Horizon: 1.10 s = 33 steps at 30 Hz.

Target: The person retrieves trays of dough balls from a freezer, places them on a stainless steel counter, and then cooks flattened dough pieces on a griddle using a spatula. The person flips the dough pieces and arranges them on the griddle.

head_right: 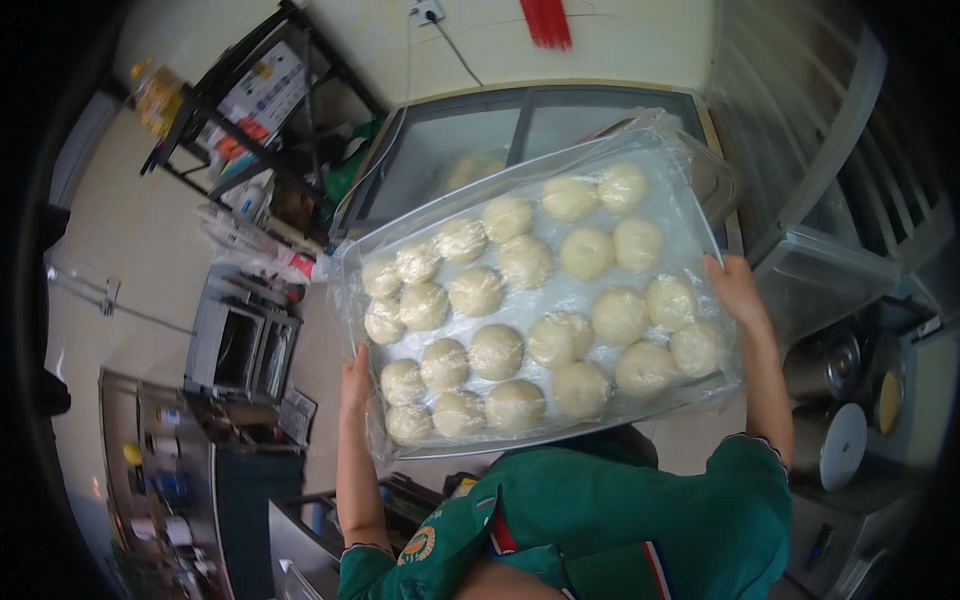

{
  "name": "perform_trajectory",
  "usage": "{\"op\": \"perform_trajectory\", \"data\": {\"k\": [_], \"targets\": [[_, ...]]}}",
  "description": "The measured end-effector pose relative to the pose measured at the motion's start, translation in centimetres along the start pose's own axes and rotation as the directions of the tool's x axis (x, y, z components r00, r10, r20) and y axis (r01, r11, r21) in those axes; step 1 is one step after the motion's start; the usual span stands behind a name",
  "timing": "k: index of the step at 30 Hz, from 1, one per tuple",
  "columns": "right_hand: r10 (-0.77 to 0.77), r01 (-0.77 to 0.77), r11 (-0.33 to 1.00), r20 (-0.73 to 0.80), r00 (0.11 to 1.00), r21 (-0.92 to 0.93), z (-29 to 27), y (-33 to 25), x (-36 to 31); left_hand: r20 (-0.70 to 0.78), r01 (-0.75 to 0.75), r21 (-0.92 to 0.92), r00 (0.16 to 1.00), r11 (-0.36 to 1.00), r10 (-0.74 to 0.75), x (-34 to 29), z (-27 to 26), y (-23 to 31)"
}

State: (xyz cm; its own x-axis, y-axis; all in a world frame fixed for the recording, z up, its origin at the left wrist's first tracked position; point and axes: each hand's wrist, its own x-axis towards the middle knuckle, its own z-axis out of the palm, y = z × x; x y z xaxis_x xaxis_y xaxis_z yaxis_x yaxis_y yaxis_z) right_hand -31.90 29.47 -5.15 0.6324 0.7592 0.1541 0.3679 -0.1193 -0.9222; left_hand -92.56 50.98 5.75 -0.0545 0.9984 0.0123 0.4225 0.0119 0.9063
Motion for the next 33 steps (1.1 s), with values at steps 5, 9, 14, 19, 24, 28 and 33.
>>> {"op": "perform_trajectory", "data": {"k": [5, 9, 14, 19, 24, 28, 33], "targets": [[0.174, -0.178, 0.984, -0.246, 0.954, 0.006, -4.3, -5.2, -16.8, 0.297, -0.035, -0.019, 0.954, 0.999, 0.04, 0.8, -2.9, 5.8], [0.261, -0.235, 0.965, -0.37, 0.892, 0.113, -4.5, -9.2, -27.8, 0.472, -0.168, 0.021, 0.871, 0.986, 0.138, 2.4, -4.4, 6.7], [0.293, -0.254, 0.956, -0.528, 0.797, 0.147, -2.0, -11.5, -35.2, 0.643, -0.212, -0.049, 0.741, 0.976, 0.193, 6.4, -3.6, 7.7], [0.416, -0.419, 0.897, -0.6, 0.684, 0.145, 0.4, -12.8, -43.2, 0.713, -0.273, 0.105, 0.691, 0.956, 0.119, 7.3, -2.7, 11.2], [0.487, -0.48, 0.842, -0.732, 0.476, 0.248, 2.3, -15.0, -51.7, 0.798, -0.481, 0.141, 0.572, 0.865, 0.189, 6.2, 1.8, 13.0], [0.547, -0.51, 0.788, -0.774, 0.319, 0.346, 2.8, -14.7, -54.1, 0.951, -0.39, -0.022, 0.275, 0.92, 0.139, 6.2, 10.5, 16.2], [0.609, -0.576, 0.684, -0.785, 0.112, 0.448, 3.2, -13.1, -57.1, 0.989, -0.073, -0.112, -0.108, 0.991, 0.104, 2.6, 19.9, 20.9]]}}
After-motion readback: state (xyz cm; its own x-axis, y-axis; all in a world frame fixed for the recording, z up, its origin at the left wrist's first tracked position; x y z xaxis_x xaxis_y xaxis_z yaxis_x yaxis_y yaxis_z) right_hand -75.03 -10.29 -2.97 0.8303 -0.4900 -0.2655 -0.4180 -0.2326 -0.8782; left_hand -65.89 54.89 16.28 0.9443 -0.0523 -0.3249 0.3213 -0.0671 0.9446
